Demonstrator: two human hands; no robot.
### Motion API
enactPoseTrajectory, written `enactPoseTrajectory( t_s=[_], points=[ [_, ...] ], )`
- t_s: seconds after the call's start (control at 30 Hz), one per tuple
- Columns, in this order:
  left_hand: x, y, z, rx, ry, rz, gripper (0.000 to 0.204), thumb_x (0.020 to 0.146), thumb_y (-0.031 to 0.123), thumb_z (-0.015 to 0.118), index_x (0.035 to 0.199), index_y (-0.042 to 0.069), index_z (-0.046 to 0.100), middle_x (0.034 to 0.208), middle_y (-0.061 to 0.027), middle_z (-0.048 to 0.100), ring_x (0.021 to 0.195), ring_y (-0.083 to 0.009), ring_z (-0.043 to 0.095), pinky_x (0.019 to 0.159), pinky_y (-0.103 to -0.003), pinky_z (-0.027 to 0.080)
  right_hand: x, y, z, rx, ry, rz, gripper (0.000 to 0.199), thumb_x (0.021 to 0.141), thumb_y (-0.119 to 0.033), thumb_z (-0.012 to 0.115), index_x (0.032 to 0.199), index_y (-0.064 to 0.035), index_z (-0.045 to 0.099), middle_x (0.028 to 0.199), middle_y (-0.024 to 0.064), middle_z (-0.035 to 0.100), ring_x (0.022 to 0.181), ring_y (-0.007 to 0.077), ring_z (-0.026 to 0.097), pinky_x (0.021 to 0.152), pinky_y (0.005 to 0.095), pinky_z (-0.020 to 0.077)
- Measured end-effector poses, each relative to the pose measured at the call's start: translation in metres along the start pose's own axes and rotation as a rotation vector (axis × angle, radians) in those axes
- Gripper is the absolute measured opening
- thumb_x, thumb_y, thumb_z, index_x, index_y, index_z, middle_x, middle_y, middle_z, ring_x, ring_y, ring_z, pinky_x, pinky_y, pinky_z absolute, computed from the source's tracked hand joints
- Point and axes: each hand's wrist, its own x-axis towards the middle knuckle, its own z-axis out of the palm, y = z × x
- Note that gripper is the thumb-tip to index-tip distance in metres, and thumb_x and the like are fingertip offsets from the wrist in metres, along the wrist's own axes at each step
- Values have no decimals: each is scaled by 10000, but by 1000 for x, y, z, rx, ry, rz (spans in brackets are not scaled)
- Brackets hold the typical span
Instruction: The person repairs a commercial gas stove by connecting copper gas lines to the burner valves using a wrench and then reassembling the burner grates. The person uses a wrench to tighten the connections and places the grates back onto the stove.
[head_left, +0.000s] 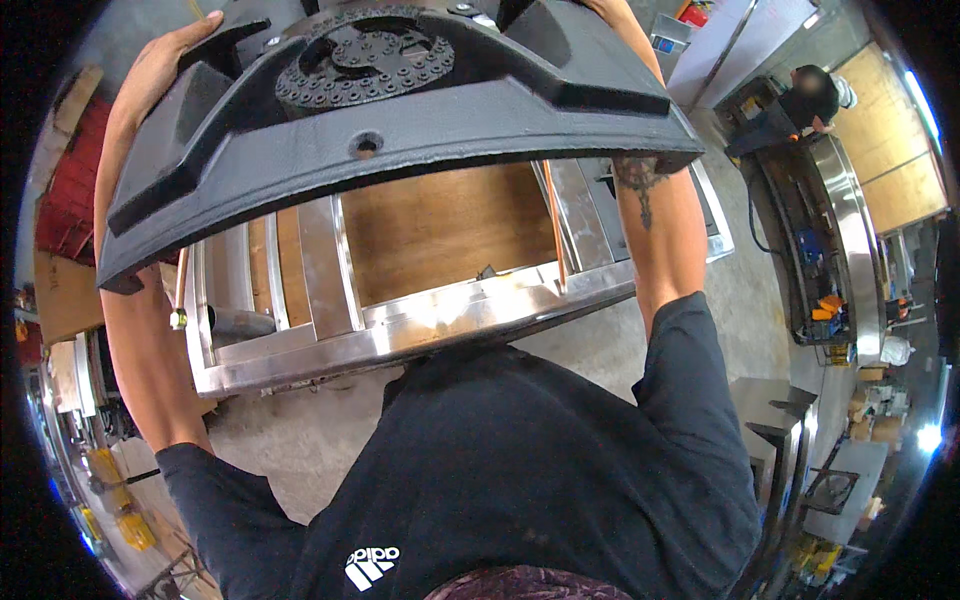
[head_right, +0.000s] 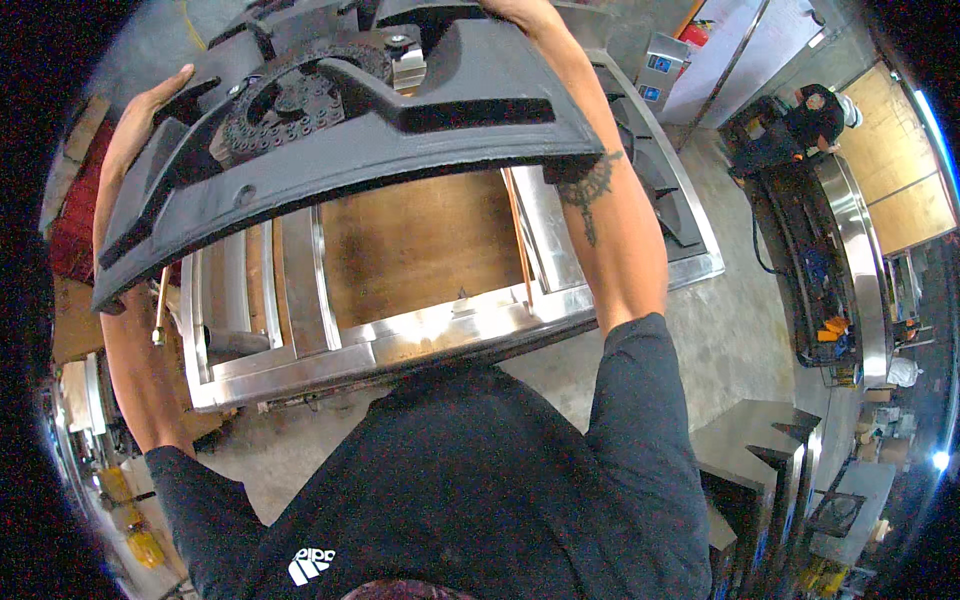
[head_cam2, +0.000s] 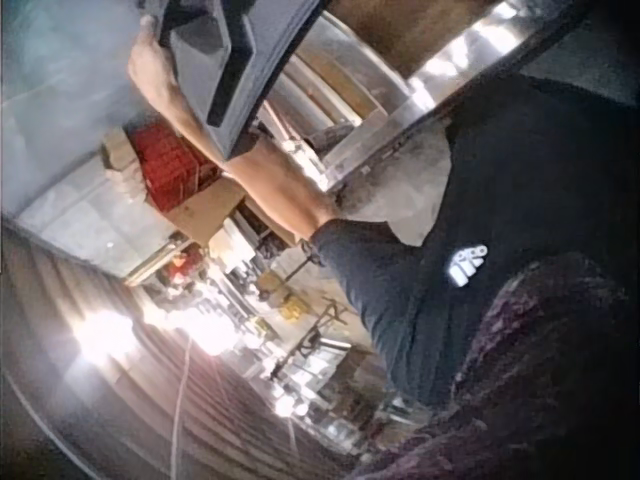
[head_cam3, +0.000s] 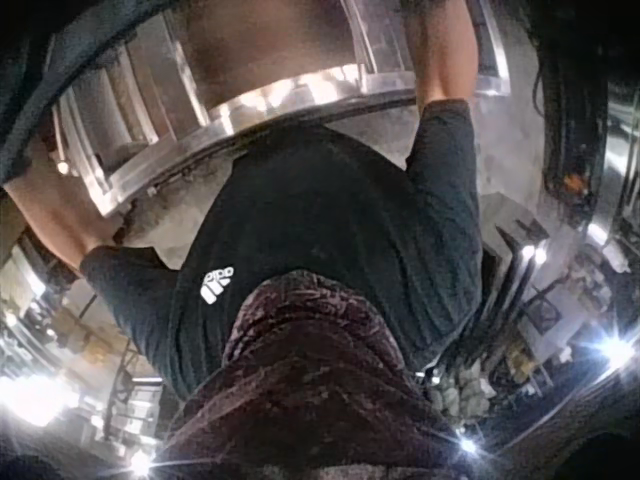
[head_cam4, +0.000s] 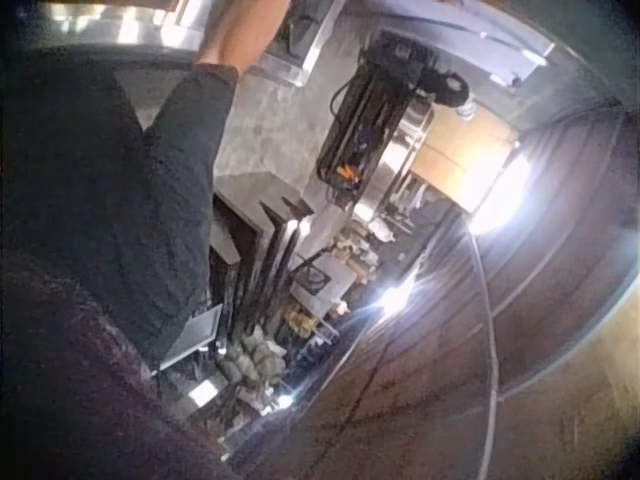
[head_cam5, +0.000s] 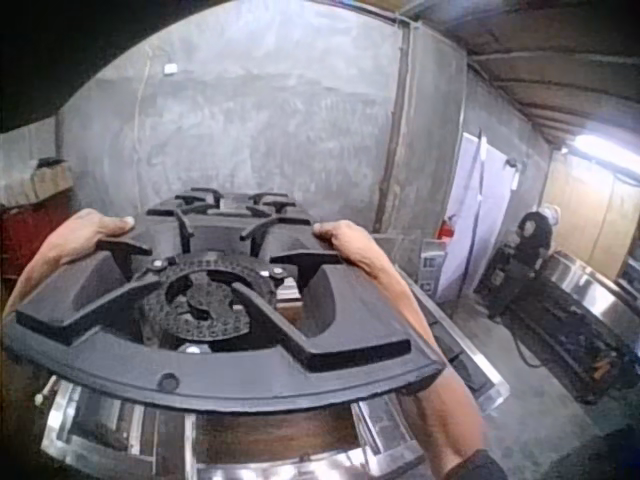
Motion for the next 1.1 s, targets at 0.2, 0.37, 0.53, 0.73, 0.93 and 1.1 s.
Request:
enactPoseTrajectory(
  t_s=[0.2, 0.37, 0.53, 0.73, 0.93, 1.1],
  points=[
    [6, -9, -1, -165, 63, -26, 597, 996, 505, 671, 1223, -40, 753, 1187, -74, 732, 1075, -160, 652, 1005, -281, 463, 15, -10, 15, 304, 110, 174, 430, 1005, -333, 623, 1135, 60, 742, 1080, 151, 787, 1007, 218, 704, 944, 369, 512],
    [-5, -7, 12, -109, 126, -142, 605, 983, 502, 679, 1212, -53, 752, 1141, -86, 747, 1051, -162, 661, 989, -282, 471, 5, -7, 24, 534, 118, 235, 445, 1001, -346, 617, 1133, 60, 745, 1075, 138, 784, 1011, 208, 692, 949, 360, 506],
    [-8, -1, 34, -78, 146, -93, 606, 981, 512, 672, 1169, -57, 762, 1100, -82, 752, 1023, -157, 662, 979, -278, 470, -4, 14, 22, 302, 109, 188, 426, 999, -328, 622, 1111, 62, 750, 1058, 124, 788, 1009, 208, 700, 933, 358, 512],
    [-15, 8, 59, -65, 75, -198, 554, 975, 519, 674, 1074, -12, 795, 966, -80, 754, 868, -154, 663, 838, -288, 494, -20, 38, 32, 292, 34, 149, 428, 1005, -340, 613, 1109, 53, 746, 1075, 153, 789, 1023, 228, 717, 939, 380, 515],
    [-22, 5, 66, 1, 120, -113, 577, 974, 534, 665, 1057, -21, 798, 964, -95, 760, 874, -161, 668, 830, -288, 496, -32, 31, 30, 185, 31, 179, 399, 996, -325, 624, 1100, 37, 755, 1072, 154, 791, 1031, 238, 724, 936, 382, 517],
    [-36, 18, 49, -27, 83, -192, 559, 992, 495, 658, 1078, -42, 786, 975, -76, 750, 903, -144, 648, 856, -283, 488, -26, 21, 25, 262, -19, 276, 350, 1005, -278, 619, 1105, 27, 757, 1049, 154, 793, 1035, 242, 724, 941, 370, 516]
  ],
)
